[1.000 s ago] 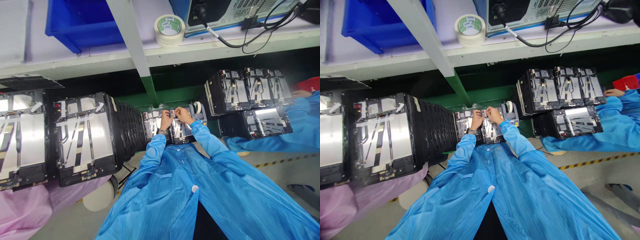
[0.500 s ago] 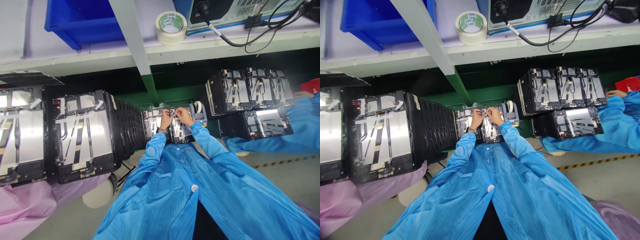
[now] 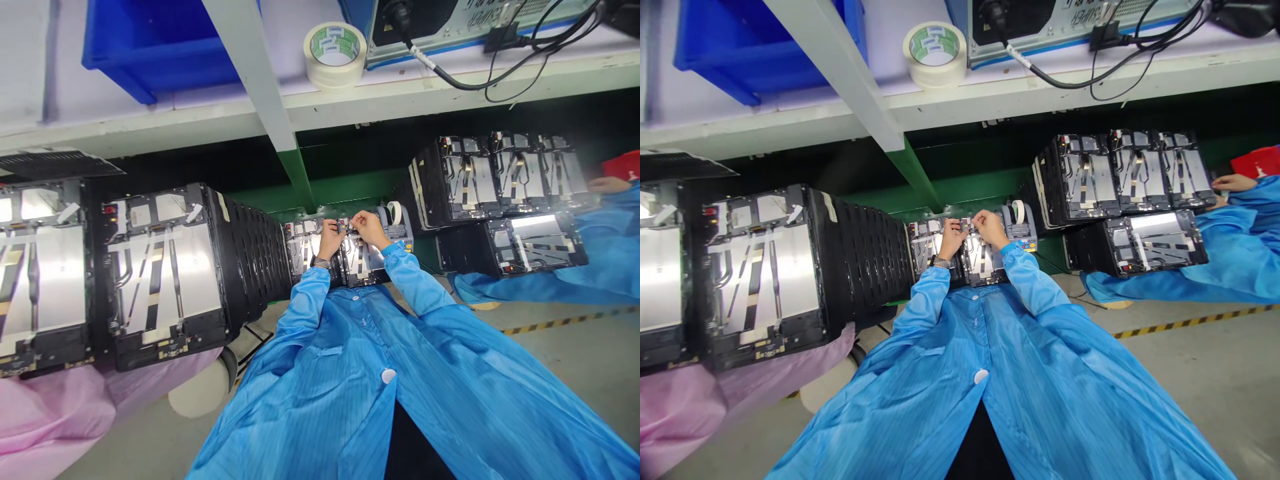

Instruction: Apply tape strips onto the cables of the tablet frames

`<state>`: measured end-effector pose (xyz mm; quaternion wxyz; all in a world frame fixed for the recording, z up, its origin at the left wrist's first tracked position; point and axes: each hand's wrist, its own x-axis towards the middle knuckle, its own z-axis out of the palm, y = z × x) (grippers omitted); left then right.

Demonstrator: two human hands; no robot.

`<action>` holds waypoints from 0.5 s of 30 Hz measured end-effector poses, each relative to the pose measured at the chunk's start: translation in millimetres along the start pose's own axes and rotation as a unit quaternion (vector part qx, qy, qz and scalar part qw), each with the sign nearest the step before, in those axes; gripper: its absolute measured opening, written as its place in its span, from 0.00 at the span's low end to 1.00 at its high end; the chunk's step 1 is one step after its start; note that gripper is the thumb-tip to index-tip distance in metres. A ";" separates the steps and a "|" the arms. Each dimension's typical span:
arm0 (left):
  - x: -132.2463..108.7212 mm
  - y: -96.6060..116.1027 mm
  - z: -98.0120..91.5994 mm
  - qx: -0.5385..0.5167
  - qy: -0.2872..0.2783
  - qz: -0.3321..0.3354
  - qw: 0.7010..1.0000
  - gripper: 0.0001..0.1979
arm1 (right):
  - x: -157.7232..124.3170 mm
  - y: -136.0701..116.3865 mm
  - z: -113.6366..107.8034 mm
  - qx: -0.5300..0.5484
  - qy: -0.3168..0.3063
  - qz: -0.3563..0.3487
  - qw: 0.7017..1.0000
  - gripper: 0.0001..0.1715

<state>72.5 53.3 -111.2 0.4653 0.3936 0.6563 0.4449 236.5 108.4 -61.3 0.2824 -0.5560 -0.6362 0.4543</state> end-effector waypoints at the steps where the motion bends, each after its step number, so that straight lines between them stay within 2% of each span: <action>1: -0.4 -0.3 -0.4 -0.002 0.000 0.002 1.000 0.23 | 0.2 -2.1 -2.0 -0.005 -0.001 -0.009 1.000 0.06; 6: -1.3 -0.8 -0.1 -0.004 0.004 0.008 1.000 0.21 | 2.5 -12.2 -5.3 -0.050 0.008 -0.049 0.998 0.06; 10: -2.3 -1.1 1.6 -0.004 0.005 -0.001 1.000 0.20 | 7.9 -15.1 0.7 -0.060 -0.045 -0.087 0.993 0.04; 13: -4.2 2.1 -2.9 0.007 0.022 0.012 1.000 0.15 | 10.2 -15.1 2.0 -0.005 -0.073 -0.069 0.995 0.05; 15: -4.9 8.6 -10.0 0.025 0.043 0.044 0.998 0.09 | 8.7 -15.1 -0.7 0.059 -0.082 -0.038 0.994 0.08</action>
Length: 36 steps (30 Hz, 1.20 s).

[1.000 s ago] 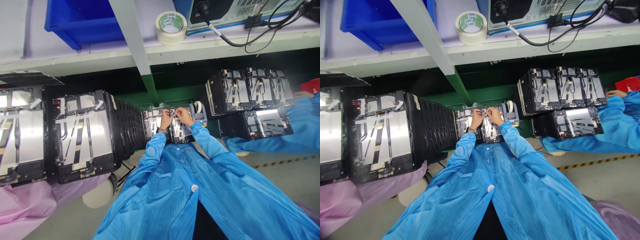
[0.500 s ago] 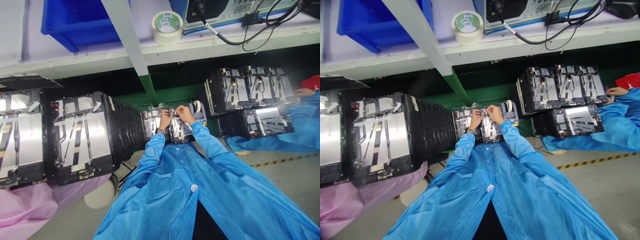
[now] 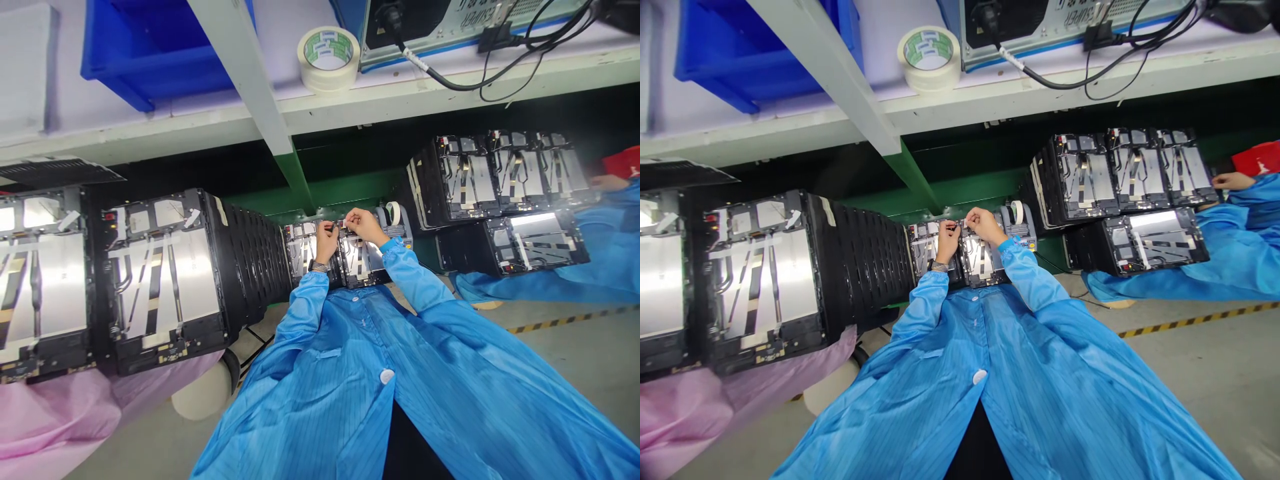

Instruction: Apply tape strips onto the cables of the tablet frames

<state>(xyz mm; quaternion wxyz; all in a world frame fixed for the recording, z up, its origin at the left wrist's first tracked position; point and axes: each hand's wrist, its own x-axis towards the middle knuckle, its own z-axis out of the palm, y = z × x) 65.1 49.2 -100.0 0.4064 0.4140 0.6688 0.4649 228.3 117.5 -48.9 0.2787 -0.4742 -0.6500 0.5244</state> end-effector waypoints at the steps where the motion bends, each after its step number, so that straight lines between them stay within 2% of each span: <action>1: 0.8 4.6 -4.5 0.010 0.006 0.023 1.000 0.06 | -2.1 -0.5 -1.8 0.029 -0.005 0.010 1.000 0.10; 3: 3.3 16.0 -13.2 0.031 -0.006 0.077 0.997 0.06 | -7.9 -2.2 -5.5 0.060 -0.019 0.018 0.998 0.12; 5: 5.8 28.6 -19.0 0.051 -0.048 0.125 0.990 0.07 | -14.6 -4.7 -8.2 0.062 -0.028 0.014 0.998 0.13; 8: 6.8 43.6 -20.0 0.072 -0.094 0.160 0.980 0.07 | -23.2 -9.1 -9.0 0.061 -0.030 0.007 0.998 0.13; 14: 4.7 50.9 -15.0 0.025 -0.128 0.132 0.983 0.13 | -31.2 -13.0 -4.2 0.071 -0.009 0.016 0.997 0.12; 20: 9.2 47.6 -21.5 0.029 -0.191 0.108 0.975 0.12 | -35.5 -15.2 -6.4 0.065 -0.007 0.002 0.998 0.13; 26: 13.6 42.2 -14.1 0.004 -0.176 0.074 0.982 0.07 | -31.0 -23.1 -13.5 -0.045 0.004 -0.019 0.999 0.10; 29: 15.1 35.2 -12.7 0.000 -0.136 0.054 0.989 0.05 | -22.3 -21.2 -17.3 -0.079 0.027 -0.028 0.996 0.08; 32: 13.1 22.7 -14.1 0.042 -0.070 0.063 0.995 0.12 | -14.7 -12.2 -20.1 -0.064 0.038 -0.007 0.997 0.06; 36: 5.2 6.1 -10.7 0.077 -0.065 0.009 0.995 0.20 | -15.5 0.1 -19.2 -0.095 0.020 -0.007 0.995 0.05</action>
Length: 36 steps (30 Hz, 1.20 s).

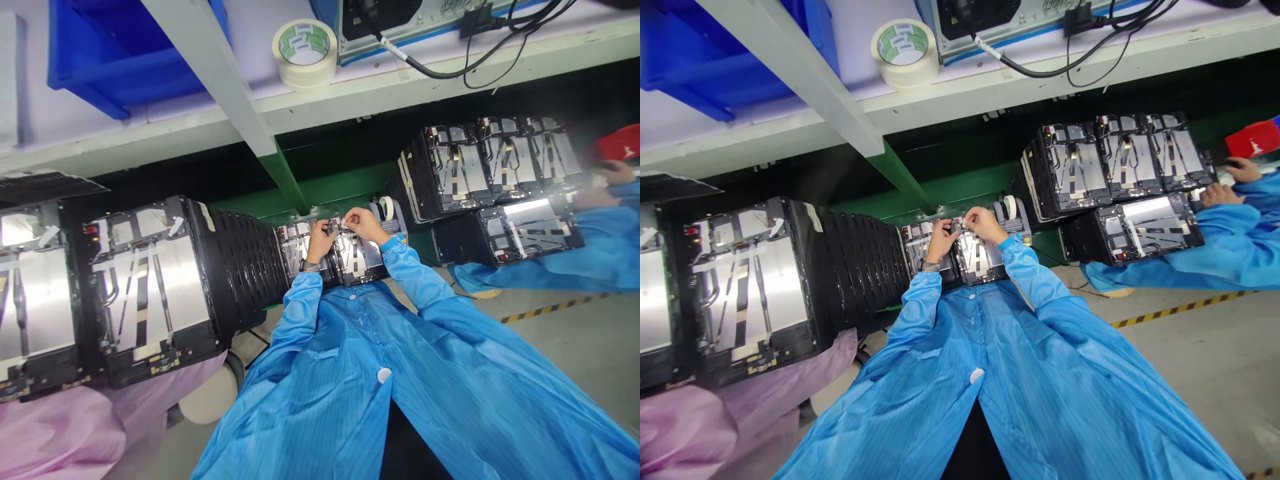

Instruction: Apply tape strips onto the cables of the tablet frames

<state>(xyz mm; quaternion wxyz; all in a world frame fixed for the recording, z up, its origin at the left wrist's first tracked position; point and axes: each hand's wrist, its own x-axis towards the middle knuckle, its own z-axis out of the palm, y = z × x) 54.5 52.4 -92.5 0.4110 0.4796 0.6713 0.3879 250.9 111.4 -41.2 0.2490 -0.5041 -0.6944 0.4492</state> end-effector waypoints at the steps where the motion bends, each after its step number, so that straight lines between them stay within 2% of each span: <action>1: -1.9 -2.0 2.5 -0.004 -0.003 -0.012 1.000 0.21 | -2.1 1.3 1.4 -0.029 -0.004 -0.020 0.999 0.07; 5: -8.7 -3.5 10.4 -0.010 0.006 0.017 1.000 0.20 | -10.0 2.2 7.9 -0.141 -0.038 -0.116 0.982 0.19; 9: -14.9 -2.6 14.5 0.012 0.000 0.048 0.999 0.14 | -6.4 4.9 12.5 -0.185 -0.073 -0.152 0.968 0.24; 12: -14.7 -0.5 13.1 0.017 0.014 0.044 0.999 0.12 | 0.8 7.0 12.7 -0.172 -0.063 -0.138 0.973 0.21; 15: -7.4 7.7 3.6 0.003 0.015 0.064 0.998 0.07 | 4.6 4.0 9.9 -0.115 -0.043 -0.109 0.987 0.17; 19: 7.4 25.8 -12.8 -0.039 -0.044 0.109 0.992 0.07 | 2.4 -7.2 2.9 -0.038 -0.035 -0.096 0.994 0.12; 23: 16.4 38.2 -15.7 -0.051 -0.071 0.119 0.989 0.10 | -3.5 -16.6 -2.3 -0.046 -0.036 -0.094 0.994 0.12; 25: 17.5 39.8 -11.4 -0.056 -0.058 0.116 0.990 0.10 | -7.1 -17.6 -2.0 -0.082 -0.003 -0.093 0.992 0.13; 27: 16.8 39.6 -5.7 -0.070 -0.037 0.098 0.992 0.10 | -10.8 -16.5 1.1 -0.095 0.055 -0.070 0.992 0.15; 30: 13.4 38.7 1.1 -0.130 -0.020 0.053 0.990 0.11 | -15.7 -13.1 11.2 -0.001 0.112 0.014 0.994 0.14; 33: 8.2 38.9 3.8 -0.180 -0.027 0.004 0.983 0.15 | -19.4 -10.4 25.1 0.147 0.106 0.078 0.980 0.17; 36: 3.3 39.4 4.1 -0.187 -0.028 -0.025 0.982 0.18 | -21.4 -9.5 36.5 0.235 0.101 0.100 0.962 0.23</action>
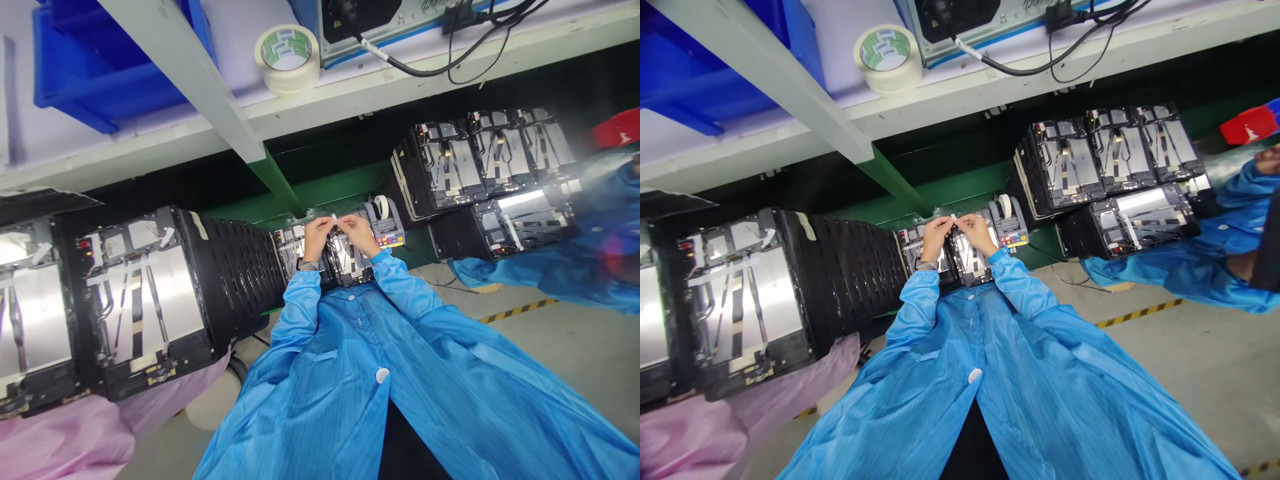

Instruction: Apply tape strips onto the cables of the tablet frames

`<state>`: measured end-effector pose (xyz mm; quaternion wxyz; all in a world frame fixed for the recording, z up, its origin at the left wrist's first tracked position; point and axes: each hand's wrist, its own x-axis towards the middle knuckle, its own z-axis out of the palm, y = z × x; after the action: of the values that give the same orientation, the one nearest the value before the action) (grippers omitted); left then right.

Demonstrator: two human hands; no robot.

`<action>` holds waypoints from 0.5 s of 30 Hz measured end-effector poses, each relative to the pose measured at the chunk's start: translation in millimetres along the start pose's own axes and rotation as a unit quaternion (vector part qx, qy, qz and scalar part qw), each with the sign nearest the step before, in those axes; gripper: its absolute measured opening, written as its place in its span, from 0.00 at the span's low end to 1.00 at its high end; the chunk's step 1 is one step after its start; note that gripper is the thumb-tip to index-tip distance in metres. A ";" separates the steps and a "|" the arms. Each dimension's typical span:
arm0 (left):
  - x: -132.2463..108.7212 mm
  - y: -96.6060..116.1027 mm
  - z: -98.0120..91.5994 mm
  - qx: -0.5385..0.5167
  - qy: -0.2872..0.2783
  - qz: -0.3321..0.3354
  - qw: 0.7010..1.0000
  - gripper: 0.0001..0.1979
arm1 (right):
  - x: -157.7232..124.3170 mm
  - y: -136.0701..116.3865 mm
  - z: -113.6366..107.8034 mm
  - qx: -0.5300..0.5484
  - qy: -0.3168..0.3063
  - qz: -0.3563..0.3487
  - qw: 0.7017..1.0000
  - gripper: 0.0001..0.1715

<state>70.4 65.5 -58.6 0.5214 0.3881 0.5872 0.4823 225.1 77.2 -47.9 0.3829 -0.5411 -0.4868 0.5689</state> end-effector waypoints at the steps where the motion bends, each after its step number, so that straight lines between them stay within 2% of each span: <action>1: -1.2 -0.1 0.0 0.000 0.001 -0.004 1.000 0.18 | -0.8 1.1 2.1 0.014 -0.001 0.005 1.000 0.24; 6: -2.7 -1.8 -0.9 0.010 -0.002 0.010 1.000 0.16 | -4.2 2.2 6.7 0.014 0.012 0.011 1.000 0.21; 11: 0.7 -4.5 -5.3 0.076 0.002 0.084 0.994 0.12 | -4.4 7.2 5.7 -0.018 0.030 -0.003 0.999 0.15; 15: -1.0 -13.6 -13.8 0.151 0.028 0.092 0.984 0.08 | -4.1 15.2 -5.1 -0.108 0.039 -0.027 0.993 0.12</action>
<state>57.6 59.1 -71.7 0.3931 0.5013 0.6296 0.4448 232.1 70.4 -61.3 0.3565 -0.5874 -0.5447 0.4809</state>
